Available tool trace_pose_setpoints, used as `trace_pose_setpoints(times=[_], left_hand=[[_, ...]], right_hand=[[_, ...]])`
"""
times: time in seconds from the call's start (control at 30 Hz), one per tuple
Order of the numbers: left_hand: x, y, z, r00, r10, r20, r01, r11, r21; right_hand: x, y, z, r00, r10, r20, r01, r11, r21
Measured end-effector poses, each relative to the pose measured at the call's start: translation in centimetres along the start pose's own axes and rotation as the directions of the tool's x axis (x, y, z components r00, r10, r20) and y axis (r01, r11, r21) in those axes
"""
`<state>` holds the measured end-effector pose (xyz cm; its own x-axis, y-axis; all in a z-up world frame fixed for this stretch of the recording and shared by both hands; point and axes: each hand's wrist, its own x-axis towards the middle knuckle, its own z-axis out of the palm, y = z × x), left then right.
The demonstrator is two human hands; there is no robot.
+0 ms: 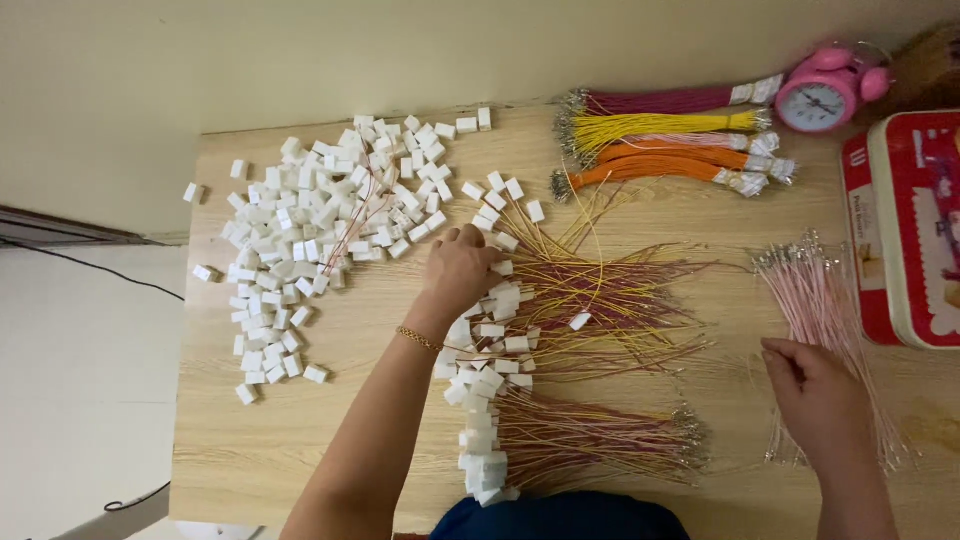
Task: Assembling electrical wire connectors by inserting thin wires into white plastic connector housings.
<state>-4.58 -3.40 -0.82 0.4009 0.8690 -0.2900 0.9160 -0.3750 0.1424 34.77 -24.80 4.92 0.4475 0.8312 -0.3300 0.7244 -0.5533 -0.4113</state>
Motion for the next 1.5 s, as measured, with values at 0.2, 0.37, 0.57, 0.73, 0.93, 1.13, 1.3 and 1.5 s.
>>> trace_pose_setpoints(times=[0.2,0.37,0.57,0.73,0.93,1.13,1.3,1.5], left_hand=[[-0.1,0.5,-0.2,0.998,-0.03,-0.049,0.024,0.992,-0.121],[-2.6,0.9,-6.4,0.964,0.03,-0.263,-0.147,0.887,-0.439],[-9.6,3.1,-17.6,0.916,-0.028,-0.401,-0.255,0.732,-0.632],[-14.8,3.1,-17.6,0.761,-0.282,-0.584,-0.42,0.472,-0.775],[-17.1,2.7,-11.2,0.818,-0.484,-0.311,-0.343,0.024,-0.939],[-18.4,0.9,-6.9,0.848,-0.481,-0.222,-0.336,-0.166,-0.927],[-18.0,3.1,-8.9,0.825,-0.531,-0.196,-0.242,-0.018,-0.97],[-17.6,3.8,-8.6,0.849,-0.49,-0.2,-0.291,-0.117,-0.949]], right_hand=[[-0.9,0.5,-0.7,0.999,0.035,-0.008,-0.035,0.999,0.033],[0.5,6.3,1.0,0.977,-0.087,-0.194,0.09,0.996,0.005],[2.6,6.0,-2.4,0.938,-0.061,-0.342,0.08,0.996,0.042],[7.4,4.0,-2.4,0.962,0.064,-0.264,-0.037,0.993,0.108],[13.0,4.0,1.1,0.982,0.151,-0.11,-0.166,0.976,-0.139],[15.1,5.1,2.2,0.989,0.06,-0.134,-0.112,0.9,-0.421],[15.0,4.7,2.2,0.988,0.099,-0.118,-0.131,0.941,-0.311],[12.2,2.6,-1.9,0.948,0.068,-0.31,-0.075,0.997,-0.01]])
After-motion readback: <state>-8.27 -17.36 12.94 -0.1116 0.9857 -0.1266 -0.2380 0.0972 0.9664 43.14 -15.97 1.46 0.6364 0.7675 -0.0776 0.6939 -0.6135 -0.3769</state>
